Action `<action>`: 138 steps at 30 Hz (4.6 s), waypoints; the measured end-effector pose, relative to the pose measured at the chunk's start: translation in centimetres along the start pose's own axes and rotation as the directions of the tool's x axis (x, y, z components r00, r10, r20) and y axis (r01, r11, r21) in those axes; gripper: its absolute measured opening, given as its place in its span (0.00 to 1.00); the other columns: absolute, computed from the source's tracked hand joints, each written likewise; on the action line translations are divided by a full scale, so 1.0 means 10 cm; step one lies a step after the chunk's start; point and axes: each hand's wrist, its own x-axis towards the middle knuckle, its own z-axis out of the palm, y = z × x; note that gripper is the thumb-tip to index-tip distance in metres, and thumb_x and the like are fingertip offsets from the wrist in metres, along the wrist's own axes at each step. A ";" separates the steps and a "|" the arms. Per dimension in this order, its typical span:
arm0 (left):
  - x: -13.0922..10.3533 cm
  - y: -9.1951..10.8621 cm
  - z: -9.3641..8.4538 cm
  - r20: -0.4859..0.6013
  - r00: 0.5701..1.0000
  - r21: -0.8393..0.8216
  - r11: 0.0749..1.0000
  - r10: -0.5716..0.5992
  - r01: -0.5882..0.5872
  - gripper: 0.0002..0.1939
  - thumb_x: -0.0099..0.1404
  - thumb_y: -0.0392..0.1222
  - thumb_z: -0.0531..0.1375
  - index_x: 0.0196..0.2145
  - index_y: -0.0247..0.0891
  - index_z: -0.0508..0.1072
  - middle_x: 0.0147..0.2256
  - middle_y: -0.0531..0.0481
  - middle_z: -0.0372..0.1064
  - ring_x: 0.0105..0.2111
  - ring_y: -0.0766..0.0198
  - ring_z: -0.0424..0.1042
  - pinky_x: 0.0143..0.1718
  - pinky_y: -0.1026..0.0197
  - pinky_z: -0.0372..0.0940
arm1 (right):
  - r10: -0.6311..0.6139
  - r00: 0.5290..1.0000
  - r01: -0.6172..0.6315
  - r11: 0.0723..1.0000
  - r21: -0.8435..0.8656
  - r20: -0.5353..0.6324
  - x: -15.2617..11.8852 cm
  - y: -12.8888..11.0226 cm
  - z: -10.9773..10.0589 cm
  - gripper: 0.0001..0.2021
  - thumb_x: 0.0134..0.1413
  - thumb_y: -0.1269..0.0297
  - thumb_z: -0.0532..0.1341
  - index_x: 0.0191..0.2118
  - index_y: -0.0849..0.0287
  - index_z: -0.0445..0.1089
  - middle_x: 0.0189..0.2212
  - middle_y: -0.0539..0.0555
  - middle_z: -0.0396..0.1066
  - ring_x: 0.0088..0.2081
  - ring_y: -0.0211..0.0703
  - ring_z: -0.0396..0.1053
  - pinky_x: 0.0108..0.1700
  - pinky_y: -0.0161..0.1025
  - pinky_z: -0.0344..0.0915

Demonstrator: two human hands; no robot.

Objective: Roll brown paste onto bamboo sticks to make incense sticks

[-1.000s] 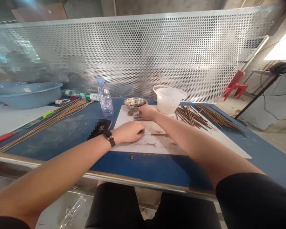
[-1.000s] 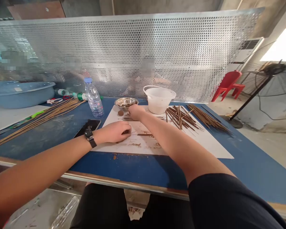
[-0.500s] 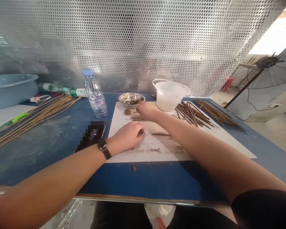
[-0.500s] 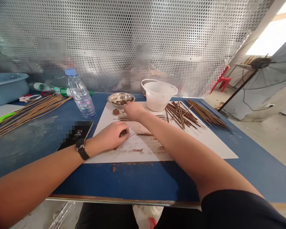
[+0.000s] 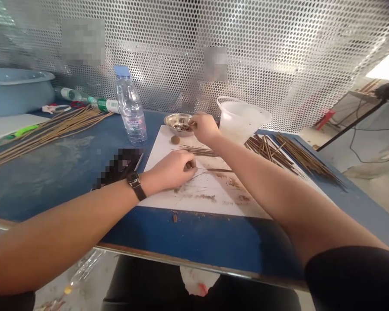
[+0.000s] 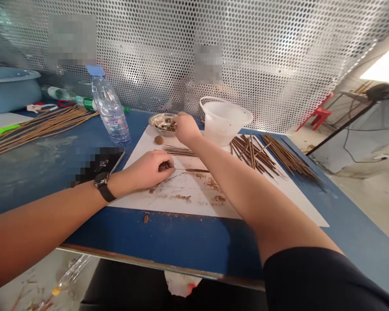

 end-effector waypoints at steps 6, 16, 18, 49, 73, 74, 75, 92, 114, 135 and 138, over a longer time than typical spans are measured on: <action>-0.06 0.07 0.01 0.006 0.999 0.005 0.999 -0.050 0.050 0.08 0.69 0.40 0.61 0.31 0.41 0.72 0.35 0.47 0.74 0.34 0.57 0.73 0.37 0.53 0.67 | 0.114 0.993 -0.114 0.993 -0.014 -0.010 -0.01 0.04 -0.16 0.14 0.67 0.74 0.58 0.43 0.60 0.83 0.44 0.64 0.82 0.47 0.58 0.77 0.49 0.47 0.68; -0.10 -0.01 0.04 0.017 0.999 0.055 0.997 -0.051 0.050 0.07 0.71 0.44 0.63 0.35 0.40 0.76 0.37 0.47 0.73 0.36 0.57 0.74 0.40 0.53 0.70 | 0.124 0.992 -0.113 0.923 0.369 -0.006 -0.51 0.14 -0.68 0.08 0.67 0.73 0.61 0.38 0.57 0.76 0.35 0.53 0.80 0.36 0.45 0.73 0.43 0.42 0.66; -0.10 -0.01 0.04 0.012 0.999 0.058 0.997 -0.051 0.050 0.07 0.71 0.44 0.63 0.35 0.40 0.77 0.37 0.47 0.72 0.34 0.58 0.73 0.39 0.53 0.70 | 0.113 0.992 -0.128 0.911 0.392 0.060 -0.75 0.13 -0.70 0.08 0.68 0.72 0.59 0.38 0.57 0.74 0.33 0.53 0.79 0.34 0.44 0.71 0.41 0.41 0.65; -0.24 0.15 -0.25 -0.123 0.992 0.284 0.958 -0.009 0.044 0.13 0.73 0.50 0.60 0.50 0.47 0.79 0.35 0.52 0.75 0.35 0.57 0.75 0.42 0.52 0.70 | -0.002 0.907 -0.056 0.991 0.124 0.422 -1.89 -0.06 -0.52 0.57 0.70 0.24 0.41 0.84 0.71 0.44 0.83 0.69 0.35 0.82 0.74 0.24 0.80 0.76 0.39; -0.29 0.07 -0.21 0.041 0.997 0.344 0.938 -0.067 0.049 0.16 0.73 0.57 0.61 0.48 0.46 0.81 0.44 0.45 0.79 0.43 0.49 0.78 0.45 0.49 0.70 | -0.175 0.904 0.092 0.971 0.222 0.390 -1.69 0.13 -0.42 0.56 0.71 0.24 0.40 0.84 0.69 0.42 0.83 0.68 0.36 0.83 0.74 0.25 0.80 0.74 0.35; -0.29 0.06 -0.20 0.052 0.996 0.357 0.933 -0.073 0.050 0.17 0.72 0.58 0.62 0.48 0.47 0.81 0.44 0.44 0.79 0.44 0.48 0.78 0.46 0.48 0.71 | -0.178 0.908 0.098 0.970 0.220 0.380 -1.69 0.12 -0.44 0.57 0.70 0.23 0.39 0.84 0.69 0.42 0.83 0.68 0.37 0.83 0.74 0.26 0.80 0.74 0.35; -0.30 0.04 -0.20 0.063 0.995 0.367 0.929 -0.082 0.053 0.18 0.71 0.59 0.62 0.48 0.47 0.81 0.44 0.44 0.79 0.44 0.46 0.78 0.46 0.47 0.71 | -0.171 0.914 0.097 0.972 0.213 0.368 -1.70 0.10 -0.46 0.57 0.70 0.23 0.39 0.84 0.69 0.43 0.83 0.68 0.38 0.83 0.74 0.27 0.81 0.74 0.35; -0.30 0.07 -0.22 0.014 0.986 0.335 0.930 -0.166 0.152 0.17 0.69 0.61 0.62 0.45 0.50 0.81 0.46 0.48 0.80 0.43 0.48 0.79 0.44 0.50 0.69 | 0.038 0.891 -0.091 0.991 0.096 0.452 -2.16 -0.42 -0.58 0.61 0.65 0.20 0.41 0.83 0.72 0.48 0.82 0.69 0.41 0.82 0.77 0.31 0.81 0.74 0.45; -0.16 0.22 -0.29 0.072 0.927 0.334 0.885 -0.367 0.324 0.24 0.69 0.57 0.60 0.55 0.41 0.78 0.39 0.44 0.79 0.40 0.48 0.77 0.42 0.49 0.67 | -0.065 0.831 -0.019 0.989 0.144 0.552 -1.75 -0.24 -0.63 0.62 0.69 0.23 0.35 0.82 0.83 0.37 0.81 0.76 0.26 0.82 0.74 0.21 0.81 0.70 0.36; -0.18 0.05 -0.35 0.275 0.957 0.253 0.967 -0.093 0.021 0.15 0.74 0.54 0.59 0.39 0.44 0.81 0.39 0.46 0.79 0.39 0.52 0.76 0.41 0.52 0.68 | 0.052 0.896 -0.100 0.991 0.086 0.440 -1.70 -0.11 -0.87 0.58 0.71 0.26 0.30 0.83 0.76 0.44 0.82 0.73 0.40 0.83 0.73 0.36 0.79 0.71 0.48; -0.16 0.07 -0.29 0.271 0.960 0.251 0.968 -0.072 0.001 0.14 0.75 0.50 0.56 0.36 0.43 0.77 0.37 0.46 0.76 0.37 0.53 0.75 0.39 0.53 0.67 | 0.078 0.914 -0.092 0.996 0.016 0.399 -1.72 -0.12 -0.91 0.55 0.72 0.27 0.32 0.82 0.72 0.49 0.82 0.72 0.47 0.82 0.73 0.42 0.77 0.70 0.53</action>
